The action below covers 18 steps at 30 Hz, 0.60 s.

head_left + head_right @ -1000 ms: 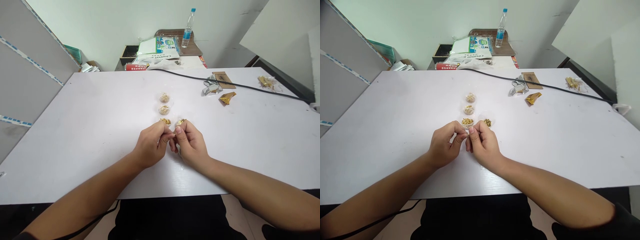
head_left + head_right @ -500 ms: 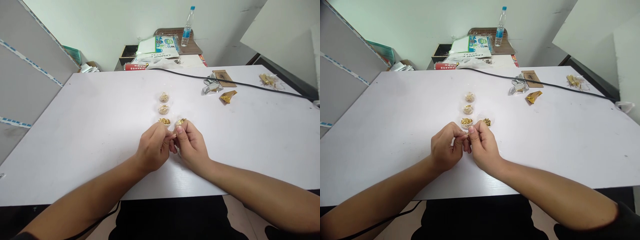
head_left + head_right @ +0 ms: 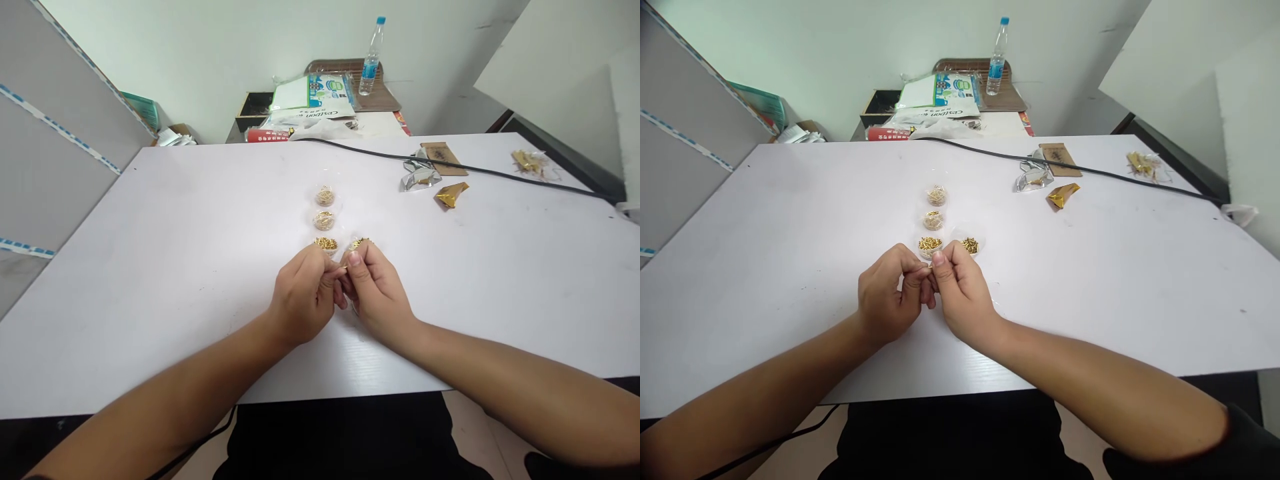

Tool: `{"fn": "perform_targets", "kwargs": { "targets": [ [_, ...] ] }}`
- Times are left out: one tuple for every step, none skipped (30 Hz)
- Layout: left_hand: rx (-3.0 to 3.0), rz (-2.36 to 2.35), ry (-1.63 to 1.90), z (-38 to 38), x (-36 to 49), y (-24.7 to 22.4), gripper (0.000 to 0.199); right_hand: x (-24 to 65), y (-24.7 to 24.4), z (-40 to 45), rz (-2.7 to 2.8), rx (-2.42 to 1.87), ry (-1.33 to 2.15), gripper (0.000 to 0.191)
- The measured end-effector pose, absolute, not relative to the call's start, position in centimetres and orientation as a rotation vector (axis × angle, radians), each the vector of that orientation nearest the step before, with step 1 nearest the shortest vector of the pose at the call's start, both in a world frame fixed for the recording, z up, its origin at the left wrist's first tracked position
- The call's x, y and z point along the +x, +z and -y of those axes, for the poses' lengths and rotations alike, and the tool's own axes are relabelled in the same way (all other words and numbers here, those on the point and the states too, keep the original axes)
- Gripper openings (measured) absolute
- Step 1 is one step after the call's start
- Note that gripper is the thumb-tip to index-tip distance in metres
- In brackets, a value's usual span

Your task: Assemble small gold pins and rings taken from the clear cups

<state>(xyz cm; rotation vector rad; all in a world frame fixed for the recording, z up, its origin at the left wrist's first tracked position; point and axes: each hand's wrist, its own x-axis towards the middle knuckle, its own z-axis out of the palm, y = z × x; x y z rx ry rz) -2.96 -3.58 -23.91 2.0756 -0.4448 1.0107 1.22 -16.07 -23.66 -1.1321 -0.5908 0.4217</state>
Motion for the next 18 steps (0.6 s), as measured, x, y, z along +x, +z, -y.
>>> {"fn": "perform_targets", "kwargs": {
  "targets": [
    [2.08,0.442,1.009,3.56,-2.95,-23.86,0.022,1.28,-23.65,16.07,0.592,-1.126,0.435,0.034],
    [2.082,0.44,1.008,3.54,-2.94,-23.8,0.022,1.34,-23.61,16.07,0.59,-1.122,0.448,0.034],
    [2.083,0.439,1.004,3.53,-2.94,-23.74,0.023,1.4,-23.56,16.09,0.585,-1.116,0.46,0.034],
    [2.081,0.438,0.995,3.51,-2.95,-23.69,0.023,1.45,-23.51,16.1,0.579,-1.109,0.473,0.035],
    [2.077,0.436,0.982,3.49,-2.96,-23.64,0.023,1.51,-23.46,16.12,0.574,-1.1,0.49,0.035],
    [2.069,0.434,0.967,3.47,-2.98,-23.61,0.023,1.56,-23.42,16.13,0.568,-1.09,0.51,0.036],
    [2.06,0.431,0.95,3.44,-2.99,-23.59,0.023,1.6,-23.41,16.13,0.564,-1.077,0.528,0.037],
    [2.048,0.429,0.934,3.41,-3.0,-23.59,0.023,1.65,-23.42,16.13,0.561,-1.062,0.543,0.037],
    [2.037,0.424,0.918,3.37,-3.01,-23.6,0.023,1.69,-23.46,16.13,0.561,-1.045,0.554,0.036],
    [2.029,0.415,0.904,3.33,-3.01,-23.62,0.022,1.72,-23.51,16.12,0.561,-1.03,0.562,0.036],
    [2.019,0.407,0.886,3.29,-3.02,-23.64,0.022,1.75,-23.56,16.12,0.562,-1.013,0.565,0.035],
    [2.009,0.405,0.869,3.24,-3.02,-23.67,0.022,1.77,-23.62,16.12,0.564,-1.0,0.567,0.034],
    [2.001,0.408,0.857,3.21,-3.02,-23.7,0.022,1.79,-23.66,16.12,0.565,-0.992,0.57,0.033],
    [1.994,0.412,0.848,3.17,-3.02,-23.72,0.021,1.81,-23.69,16.13,0.564,-0.988,0.576,0.033],
    [1.984,0.418,0.84,3.14,-3.02,-23.73,0.021,1.83,-23.69,16.15,0.564,-0.987,0.584,0.033],
    [1.972,0.421,0.831,3.12,-3.02,-23.73,0.021,1.86,-23.68,16.17,0.561,-0.986,0.593,0.033],
    [1.958,0.42,0.82,3.1,-3.03,-23.72,0.02,1.88,-23.65,16.2,0.559,-0.984,0.605,0.033],
    [1.943,0.414,0.808,3.09,-3.03,-23.71,0.02,1.9,-23.61,16.22,0.558,-0.98,0.616,0.033]
  ]
}}
